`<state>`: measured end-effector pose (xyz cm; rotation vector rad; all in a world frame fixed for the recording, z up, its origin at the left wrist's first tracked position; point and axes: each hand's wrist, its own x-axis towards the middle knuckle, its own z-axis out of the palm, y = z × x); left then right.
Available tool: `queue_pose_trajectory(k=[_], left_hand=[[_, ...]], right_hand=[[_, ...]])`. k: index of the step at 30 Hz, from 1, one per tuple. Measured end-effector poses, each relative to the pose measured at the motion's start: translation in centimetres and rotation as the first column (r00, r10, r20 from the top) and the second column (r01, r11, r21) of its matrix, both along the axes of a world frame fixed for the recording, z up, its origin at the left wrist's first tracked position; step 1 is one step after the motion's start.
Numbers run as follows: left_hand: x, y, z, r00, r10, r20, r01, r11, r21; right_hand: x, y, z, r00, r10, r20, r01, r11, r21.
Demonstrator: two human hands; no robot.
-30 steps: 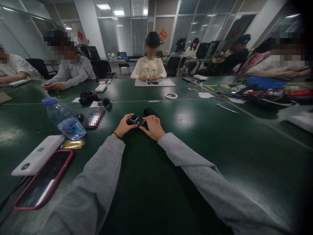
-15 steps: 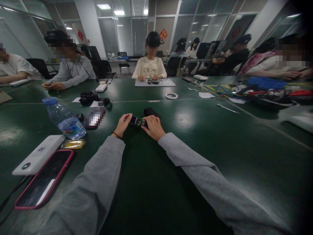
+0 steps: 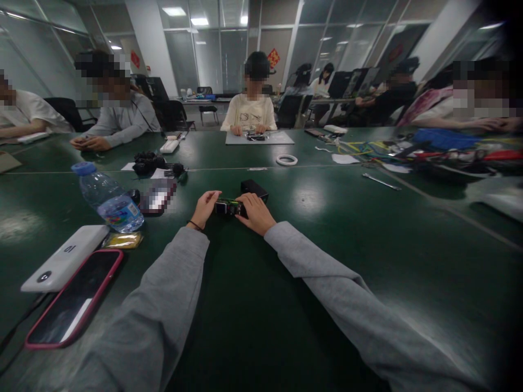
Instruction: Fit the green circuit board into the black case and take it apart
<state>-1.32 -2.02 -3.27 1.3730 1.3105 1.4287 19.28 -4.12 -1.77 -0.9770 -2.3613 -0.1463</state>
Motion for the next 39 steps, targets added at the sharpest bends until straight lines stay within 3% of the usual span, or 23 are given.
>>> queue_pose_trajectory(k=[6,12,21,26,29,33,39], left_hand=[[0.0,-0.1,0.1,1.0,0.008,0.013,-0.008,1.0,-0.007],[0.1,0.1,0.0,0.997,0.017,0.077,-0.016,1.0,-0.011],[0.1,-0.1,0.1,0.998,-0.014,0.057,0.015,1.0,-0.021],[0.2,-0.1,0.1,0.999,-0.018,0.041,0.019,1.0,-0.023],[0.1,0.0,0.0,0.999,-0.017,0.045,0.018,1.0,-0.026],[0.0,0.0,-0.1,0.999,-0.016,0.05,0.017,1.0,-0.022],[0.1,-0.3,0.3,0.999,-0.017,0.051,0.018,0.999,-0.032]], right_hand=[[0.0,0.3,-0.2,1.0,0.022,-0.02,-0.022,1.0,-0.019],[0.1,0.3,-0.2,0.997,-0.043,-0.058,0.042,0.999,-0.026],[-0.1,0.6,-0.5,0.994,-0.094,-0.06,0.09,0.993,-0.076],[0.0,0.2,0.0,0.988,-0.082,-0.13,0.079,0.996,-0.028],[0.6,0.2,0.3,0.94,-0.191,-0.284,0.2,0.98,0.003],[1.4,1.3,-0.3,0.828,-0.351,-0.436,0.364,0.93,-0.058],[2.2,3.0,-2.0,0.807,-0.39,-0.443,0.358,0.92,-0.157]])
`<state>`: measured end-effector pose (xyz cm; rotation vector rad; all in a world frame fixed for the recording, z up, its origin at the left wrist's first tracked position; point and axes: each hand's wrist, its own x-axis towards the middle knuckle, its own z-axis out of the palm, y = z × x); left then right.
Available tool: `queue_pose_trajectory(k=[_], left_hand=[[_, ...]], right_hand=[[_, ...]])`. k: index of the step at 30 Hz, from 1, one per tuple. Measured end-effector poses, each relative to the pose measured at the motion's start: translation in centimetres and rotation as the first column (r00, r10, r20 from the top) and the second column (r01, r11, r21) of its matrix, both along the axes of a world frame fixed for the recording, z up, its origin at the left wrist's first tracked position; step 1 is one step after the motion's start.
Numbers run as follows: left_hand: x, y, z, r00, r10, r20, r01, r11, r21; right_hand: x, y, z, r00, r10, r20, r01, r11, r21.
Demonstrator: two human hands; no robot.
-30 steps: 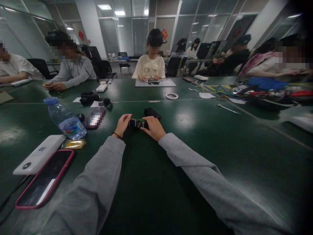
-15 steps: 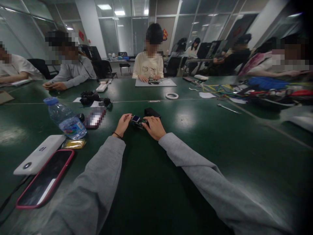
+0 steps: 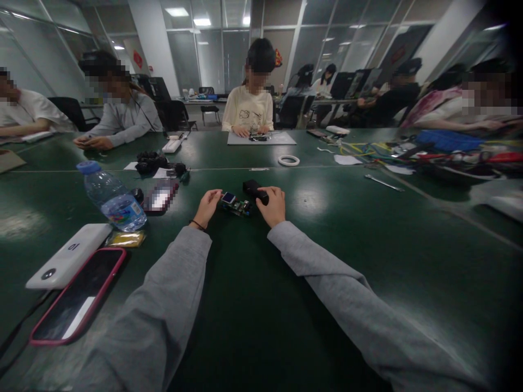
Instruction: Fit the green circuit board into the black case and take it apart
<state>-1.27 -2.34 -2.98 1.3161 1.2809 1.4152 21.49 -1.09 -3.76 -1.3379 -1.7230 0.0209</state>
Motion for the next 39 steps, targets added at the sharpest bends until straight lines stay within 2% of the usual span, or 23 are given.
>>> queue_pose_trajectory(k=[8,12,17,24,26,28,30,33,36,39], left_hand=[[0.2,-0.4,0.5,1.0,0.005,0.012,-0.005,1.0,-0.015],[0.1,-0.2,0.3,1.0,0.002,0.024,-0.002,1.0,-0.006],[0.0,-0.1,0.2,0.999,0.004,0.044,-0.004,1.0,-0.001],[-0.2,0.1,0.1,0.994,0.072,0.088,-0.072,0.997,-0.006],[-0.5,0.2,0.0,0.991,0.083,0.104,-0.084,0.996,0.01],[-0.7,0.1,0.0,0.989,0.1,0.107,-0.103,0.994,0.019],[-0.8,-0.1,0.2,0.988,0.121,0.096,-0.123,0.992,0.016],[-0.9,-0.5,0.5,0.988,0.118,0.101,-0.118,0.993,-0.003],[-0.8,-0.8,0.8,0.987,0.088,0.134,-0.087,0.996,-0.017],[-0.7,-1.0,0.9,0.983,0.058,0.172,-0.056,0.998,-0.017]], right_hand=[[0.4,0.8,-0.2,0.976,-0.052,-0.211,0.04,0.997,-0.062],[0.5,1.1,-0.4,0.962,-0.073,-0.261,0.035,0.989,-0.147],[0.7,1.5,-1.0,0.959,-0.149,-0.24,0.102,0.975,-0.197],[0.8,1.8,-1.1,0.952,-0.179,-0.247,0.128,0.97,-0.207],[0.6,1.4,-0.7,0.949,-0.199,-0.243,0.157,0.971,-0.18],[0.2,0.6,0.0,0.962,-0.189,-0.197,0.174,0.981,-0.089],[-0.5,-0.6,0.8,0.986,-0.133,-0.098,0.138,0.99,0.042],[-1.6,-2.5,1.9,0.992,0.027,0.124,-0.045,0.989,0.143],[-2.4,-3.4,2.2,0.918,0.211,0.336,-0.256,0.962,0.097],[-2.8,-3.4,1.8,0.84,0.318,0.44,-0.356,0.934,0.004]])
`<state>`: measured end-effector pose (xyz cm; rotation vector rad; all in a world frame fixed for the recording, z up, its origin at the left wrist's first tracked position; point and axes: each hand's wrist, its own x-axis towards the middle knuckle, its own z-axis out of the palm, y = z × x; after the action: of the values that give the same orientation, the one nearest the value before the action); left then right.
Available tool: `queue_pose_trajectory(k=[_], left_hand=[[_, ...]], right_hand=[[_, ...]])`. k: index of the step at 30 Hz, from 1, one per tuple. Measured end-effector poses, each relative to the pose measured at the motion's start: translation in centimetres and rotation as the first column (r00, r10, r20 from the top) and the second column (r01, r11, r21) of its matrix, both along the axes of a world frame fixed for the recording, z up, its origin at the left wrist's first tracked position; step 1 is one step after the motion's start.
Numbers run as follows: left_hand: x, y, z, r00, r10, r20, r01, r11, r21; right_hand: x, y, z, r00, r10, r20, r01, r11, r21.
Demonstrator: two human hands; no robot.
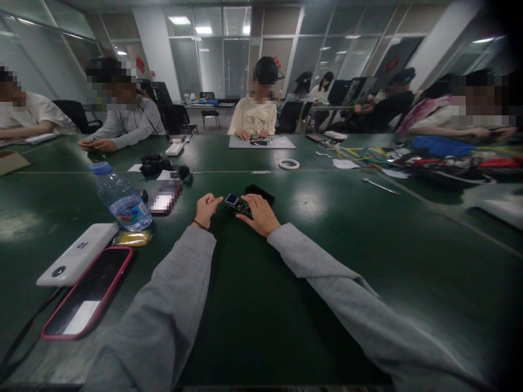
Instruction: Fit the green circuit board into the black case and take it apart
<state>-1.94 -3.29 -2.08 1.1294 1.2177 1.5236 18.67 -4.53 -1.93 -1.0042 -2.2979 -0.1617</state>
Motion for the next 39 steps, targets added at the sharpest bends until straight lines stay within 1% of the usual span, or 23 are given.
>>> queue_pose_trajectory(k=[4,7,9,13,16,23,27,30,33,35,36,37,38,39], left_hand=[[0.1,0.2,-0.1,0.997,-0.039,0.062,0.038,0.999,0.008],[0.1,0.3,-0.1,0.993,-0.073,0.097,0.073,0.997,0.001],[-0.2,0.4,0.0,0.984,-0.094,0.15,0.098,0.995,-0.016],[-1.0,0.4,0.5,0.939,-0.135,0.318,0.15,0.988,-0.024],[-1.4,0.3,0.6,0.91,-0.162,0.381,0.18,0.984,-0.011],[-1.5,0.3,0.5,0.901,-0.216,0.378,0.234,0.972,-0.002],[-1.6,0.2,0.4,0.899,-0.214,0.381,0.232,0.973,0.001],[-1.6,0.0,0.4,0.905,-0.21,0.37,0.226,0.974,0.002],[-1.5,0.0,0.4,0.909,-0.204,0.363,0.215,0.977,0.011],[-1.5,0.0,0.3,0.911,-0.196,0.364,0.208,0.978,0.006],[-1.5,0.0,0.3,0.911,-0.192,0.364,0.204,0.979,0.006],[-1.5,0.1,0.3,0.912,-0.191,0.364,0.202,0.979,0.007],[-1.5,0.1,0.2,0.911,-0.19,0.366,0.2,0.98,0.012],[-1.5,0.1,0.2,0.91,-0.192,0.368,0.2,0.98,0.015]], right_hand=[[-0.1,0.3,-0.4,0.998,0.028,0.051,-0.024,0.996,-0.083],[0.0,0.3,-0.4,0.999,0.026,0.039,-0.021,0.993,-0.118],[0.1,0.3,-0.2,0.999,0.03,0.021,-0.027,0.99,-0.136],[0.4,0.5,-0.2,0.998,0.055,-0.016,-0.057,0.985,-0.164],[0.5,0.9,-0.5,0.998,0.049,-0.042,-0.056,0.983,-0.178],[0.5,1.0,-0.7,0.997,0.069,-0.031,-0.073,0.983,-0.169],[0.8,0.9,-0.9,0.996,0.08,-0.035,-0.085,0.983,-0.16],[0.5,0.6,-0.8,0.994,0.096,-0.044,-0.101,0.987,-0.124],[0.8,-0.2,-0.3,0.992,0.083,-0.091,-0.089,0.994,-0.061],[2.7,-0.9,0.3,0.988,0.056,-0.147,-0.06,0.998,-0.025],[4.5,-1.3,0.5,0.984,0.026,-0.179,-0.028,1.0,-0.01],[7.1,-1.6,0.6,0.978,-0.02,-0.21,0.021,1.0,0.002],[10.3,-1.9,0.6,0.965,-0.096,-0.243,0.102,0.995,0.012],[14.1,-2.4,0.5,0.94,-0.191,-0.284,0.207,0.978,0.029]])
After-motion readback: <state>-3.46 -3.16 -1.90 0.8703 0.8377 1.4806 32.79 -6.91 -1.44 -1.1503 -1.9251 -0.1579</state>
